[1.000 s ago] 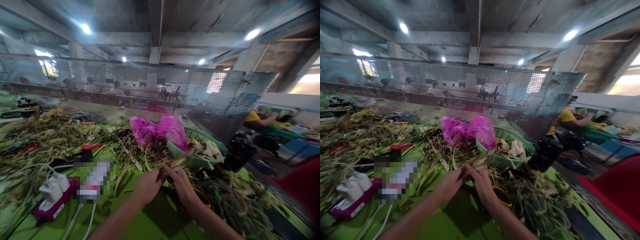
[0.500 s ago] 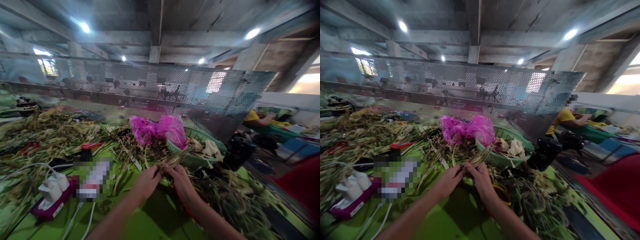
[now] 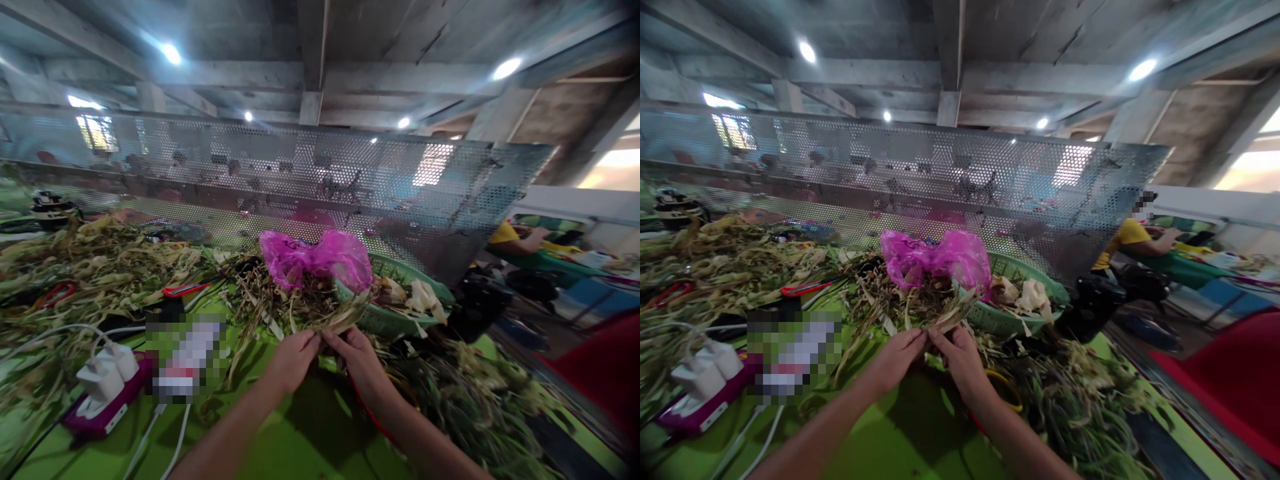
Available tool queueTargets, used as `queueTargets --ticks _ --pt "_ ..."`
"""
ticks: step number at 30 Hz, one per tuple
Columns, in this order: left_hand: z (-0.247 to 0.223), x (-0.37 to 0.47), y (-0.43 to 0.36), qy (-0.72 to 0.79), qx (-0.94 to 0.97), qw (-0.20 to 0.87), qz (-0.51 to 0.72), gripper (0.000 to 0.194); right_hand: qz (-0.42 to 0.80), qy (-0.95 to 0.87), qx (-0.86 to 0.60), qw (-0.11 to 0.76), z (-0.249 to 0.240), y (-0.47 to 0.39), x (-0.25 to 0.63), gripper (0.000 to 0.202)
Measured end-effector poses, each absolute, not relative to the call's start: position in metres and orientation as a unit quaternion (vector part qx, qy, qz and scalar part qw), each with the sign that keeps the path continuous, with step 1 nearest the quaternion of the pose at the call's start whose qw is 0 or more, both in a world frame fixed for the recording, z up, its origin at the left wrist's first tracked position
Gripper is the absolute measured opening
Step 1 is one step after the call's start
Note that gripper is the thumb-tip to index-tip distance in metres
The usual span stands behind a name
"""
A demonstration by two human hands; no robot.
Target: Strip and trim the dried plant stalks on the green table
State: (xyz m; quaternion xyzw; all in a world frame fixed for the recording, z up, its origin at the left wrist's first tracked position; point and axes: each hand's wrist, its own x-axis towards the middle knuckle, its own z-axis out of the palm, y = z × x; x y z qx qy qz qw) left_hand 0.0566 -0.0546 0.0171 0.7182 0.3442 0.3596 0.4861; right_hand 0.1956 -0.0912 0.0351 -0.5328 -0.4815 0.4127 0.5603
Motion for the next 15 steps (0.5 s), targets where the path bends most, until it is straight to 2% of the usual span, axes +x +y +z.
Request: queueTargets --ticks 7,15 --pt "0.0164 0.0577 -0.0531 0.330 0.711 0.500 0.368 0.037 0.412 -0.483 -0.537 0.555 0.0331 -0.0894 0.1964 0.040" --pt "0.0134 0.0544 -0.0492 0.383 0.725 0.435 0.373 0.039 0.404 -0.487 -0.551 0.544 0.0297 -0.0851 0.1976 0.039"
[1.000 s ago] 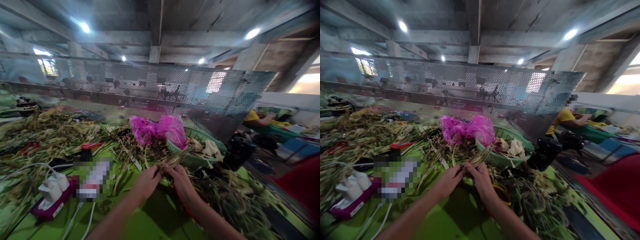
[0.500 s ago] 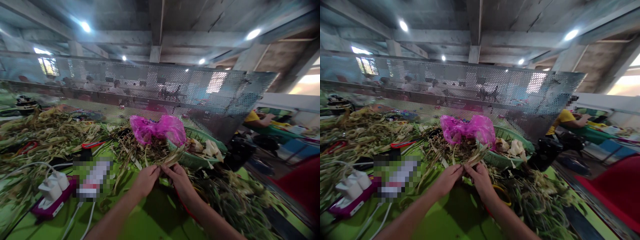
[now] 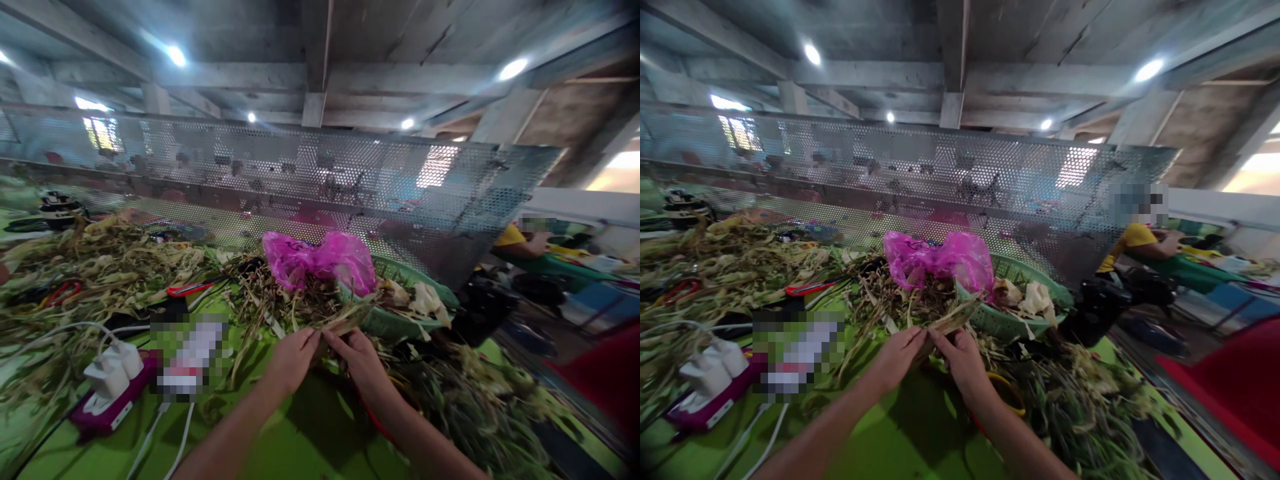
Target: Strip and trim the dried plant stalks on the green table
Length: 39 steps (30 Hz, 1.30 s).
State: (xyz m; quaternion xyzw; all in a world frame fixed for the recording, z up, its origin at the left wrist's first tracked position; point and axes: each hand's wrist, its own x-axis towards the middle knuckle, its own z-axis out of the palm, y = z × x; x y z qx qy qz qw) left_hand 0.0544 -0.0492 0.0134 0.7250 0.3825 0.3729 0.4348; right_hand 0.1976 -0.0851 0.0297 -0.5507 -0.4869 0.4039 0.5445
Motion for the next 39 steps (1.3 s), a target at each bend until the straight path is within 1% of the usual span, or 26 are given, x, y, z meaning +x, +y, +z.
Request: queueTargets --ticks 4,10,13,17,18,20,22,24,28,30,32,34,37,39 --pt "0.015 0.051 -0.041 0.404 0.677 0.449 0.421 0.041 0.397 -0.484 -0.557 0.546 0.029 -0.087 0.198 0.037" --pt "0.024 0.041 -0.033 0.389 0.523 0.559 0.511 0.044 0.423 -0.487 -0.552 0.528 0.026 -0.088 0.197 0.035" --pt "0.027 0.038 -0.032 0.387 0.496 0.570 0.528 0.045 0.457 -0.501 -0.542 0.496 0.024 -0.087 0.197 0.034" --pt "0.031 0.036 -0.034 0.383 0.472 0.600 0.520 0.048 0.496 -0.558 -0.512 0.425 0.021 -0.085 0.199 0.029" --pt "0.032 0.036 -0.035 0.381 0.466 0.609 0.516 0.048 0.484 -0.578 -0.508 0.417 0.020 -0.085 0.201 0.027" --pt "0.036 0.035 -0.038 0.378 0.458 0.620 0.513 0.044 0.423 -0.607 -0.518 0.429 0.020 -0.082 0.205 0.027" --pt "0.039 0.036 -0.040 0.372 0.456 0.625 0.514 0.035 0.349 -0.609 -0.544 0.459 0.021 -0.079 0.210 0.032" --pt "0.041 0.036 -0.043 0.365 0.454 0.630 0.513 0.029 0.309 -0.595 -0.562 0.484 0.021 -0.076 0.214 0.039" --pt "0.040 0.038 -0.044 0.344 0.456 0.652 0.498 0.034 0.262 -0.573 -0.586 0.509 0.022 -0.074 0.219 0.051" --pt "0.038 0.039 -0.044 0.336 0.459 0.659 0.492 0.037 0.234 -0.570 -0.593 0.518 0.026 -0.076 0.218 0.048" --pt "0.037 0.041 -0.044 0.339 0.462 0.654 0.493 0.038 0.217 -0.578 -0.590 0.520 0.033 -0.081 0.216 0.035" --pt "0.036 0.043 -0.045 0.346 0.473 0.643 0.494 0.035 0.236 -0.588 -0.576 0.517 0.042 -0.086 0.212 0.027" --pt "0.035 0.048 -0.049 0.340 0.501 0.638 0.475 0.030 0.326 -0.577 -0.548 0.510 0.049 -0.091 0.205 0.029" --pt "0.033 0.053 -0.053 0.328 0.519 0.649 0.450 0.030 0.379 -0.548 -0.535 0.519 0.050 -0.093 0.201 0.032"
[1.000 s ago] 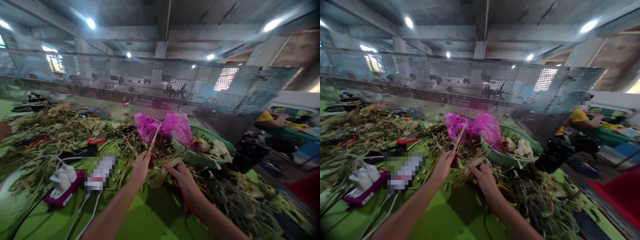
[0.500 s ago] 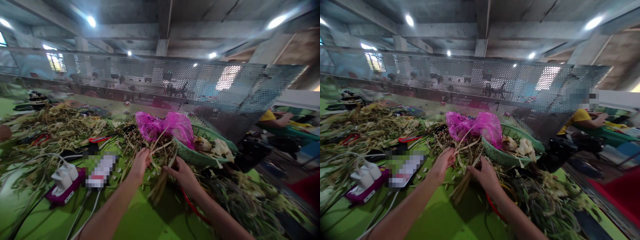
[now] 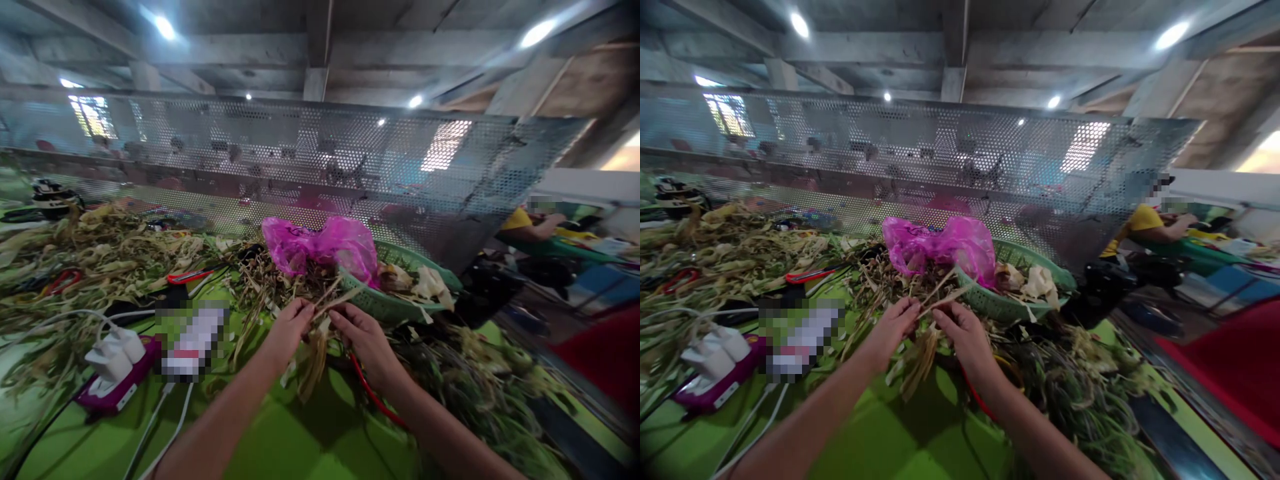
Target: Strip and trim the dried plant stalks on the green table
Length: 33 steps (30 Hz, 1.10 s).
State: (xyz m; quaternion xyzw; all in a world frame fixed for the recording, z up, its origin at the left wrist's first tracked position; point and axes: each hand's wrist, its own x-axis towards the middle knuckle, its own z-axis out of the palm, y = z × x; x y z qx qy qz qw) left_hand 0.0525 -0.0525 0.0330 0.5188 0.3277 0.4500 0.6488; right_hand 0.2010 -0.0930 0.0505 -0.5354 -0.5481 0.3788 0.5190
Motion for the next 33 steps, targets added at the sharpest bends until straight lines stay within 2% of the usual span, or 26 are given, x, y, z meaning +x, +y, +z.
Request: queueTargets --ticks 4,9,20,24,26,29,31,33 --pt "0.030 0.058 -0.059 0.296 0.543 0.678 0.396 0.036 0.403 -0.498 -0.516 0.569 0.049 -0.093 0.200 0.033" --pt "0.030 0.055 -0.057 0.287 0.542 0.706 0.354 0.040 0.412 -0.486 -0.502 0.585 0.048 -0.091 0.203 0.032" --pt "0.033 0.041 -0.043 0.350 0.563 0.655 0.363 0.020 0.391 -0.482 -0.517 0.590 0.045 -0.087 0.208 0.030" --pt "0.031 0.028 -0.030 0.405 0.628 0.546 0.379 0.018 0.393 -0.482 -0.518 0.587 0.046 -0.087 0.209 0.026" --pt "0.032 0.019 -0.026 0.476 0.680 0.432 0.353 0.018 0.401 -0.485 -0.515 0.583 0.046 -0.087 0.210 0.023" --pt "0.037 0.010 -0.027 0.559 0.754 0.241 0.249 0.016 0.405 -0.477 -0.510 0.589 0.047 -0.086 0.212 0.021" --pt "0.041 0.008 -0.030 0.553 0.793 0.152 0.205 0.016 0.398 -0.469 -0.513 0.598 0.049 -0.086 0.213 0.021" --pt "0.044 0.010 -0.034 0.524 0.818 0.101 0.214 0.015 0.395 -0.464 -0.518 0.600 0.050 -0.086 0.213 0.021"
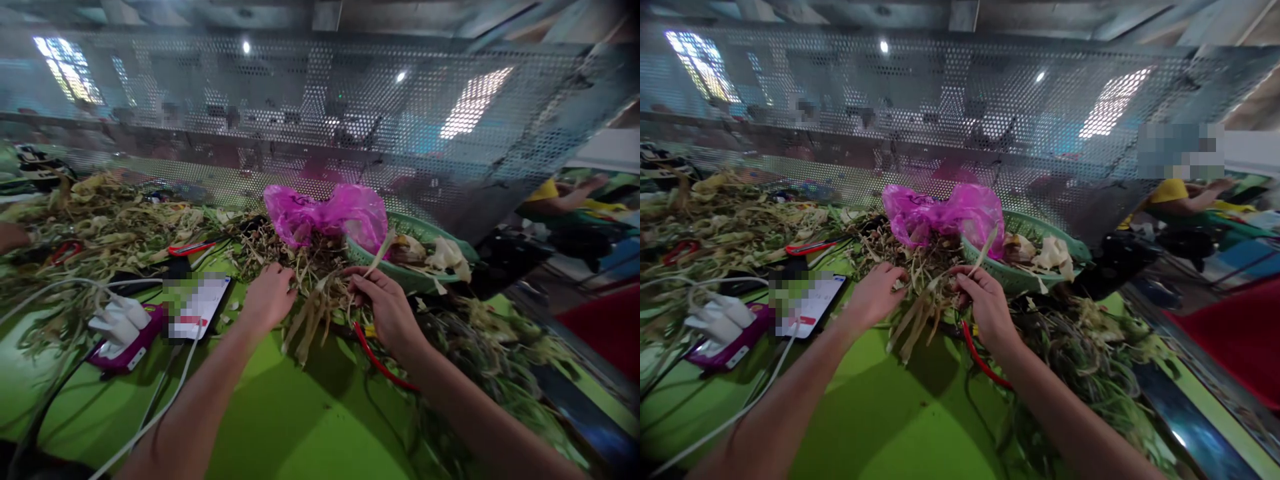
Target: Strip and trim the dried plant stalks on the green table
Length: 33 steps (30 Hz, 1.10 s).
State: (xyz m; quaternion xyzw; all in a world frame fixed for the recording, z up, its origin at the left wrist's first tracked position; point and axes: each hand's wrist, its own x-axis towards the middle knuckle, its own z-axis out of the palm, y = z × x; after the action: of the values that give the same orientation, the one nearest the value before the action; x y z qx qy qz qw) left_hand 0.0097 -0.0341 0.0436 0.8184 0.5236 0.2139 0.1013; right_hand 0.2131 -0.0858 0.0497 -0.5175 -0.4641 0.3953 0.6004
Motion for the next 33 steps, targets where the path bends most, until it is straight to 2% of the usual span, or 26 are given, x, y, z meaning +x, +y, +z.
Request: queueTargets --ticks 2,7,12,14,18,21,25,33 --pt "0.044 0.012 -0.037 0.505 0.824 0.104 0.234 0.015 0.399 -0.464 -0.521 0.594 0.049 -0.086 0.212 0.022" --pt "0.033 0.015 -0.039 0.481 0.828 0.209 0.197 0.015 0.403 -0.469 -0.530 0.580 0.045 -0.085 0.211 0.026" --pt "0.030 0.012 -0.037 0.450 0.818 0.279 0.227 0.009 0.409 -0.475 -0.527 0.574 0.045 -0.085 0.210 0.028" --pt "0.036 0.012 -0.035 0.429 0.812 0.322 0.230 0.007 0.412 -0.474 -0.522 0.577 0.046 -0.086 0.209 0.028" --pt "0.045 0.018 -0.036 0.364 0.781 0.432 0.267 0.016 0.440 -0.469 -0.513 0.568 0.047 -0.089 0.203 0.027" --pt "0.044 0.026 -0.040 0.317 0.749 0.500 0.297 0.016 0.474 -0.478 -0.494 0.550 0.047 -0.092 0.199 0.031" --pt "0.038 0.036 -0.045 0.289 0.746 0.520 0.300 0.015 0.500 -0.480 -0.468 0.548 0.046 -0.095 0.194 0.034" --pt "0.034 0.040 -0.052 0.265 0.717 0.572 0.297 0.026 0.477 -0.482 -0.467 0.568 0.047 -0.096 0.197 0.027"
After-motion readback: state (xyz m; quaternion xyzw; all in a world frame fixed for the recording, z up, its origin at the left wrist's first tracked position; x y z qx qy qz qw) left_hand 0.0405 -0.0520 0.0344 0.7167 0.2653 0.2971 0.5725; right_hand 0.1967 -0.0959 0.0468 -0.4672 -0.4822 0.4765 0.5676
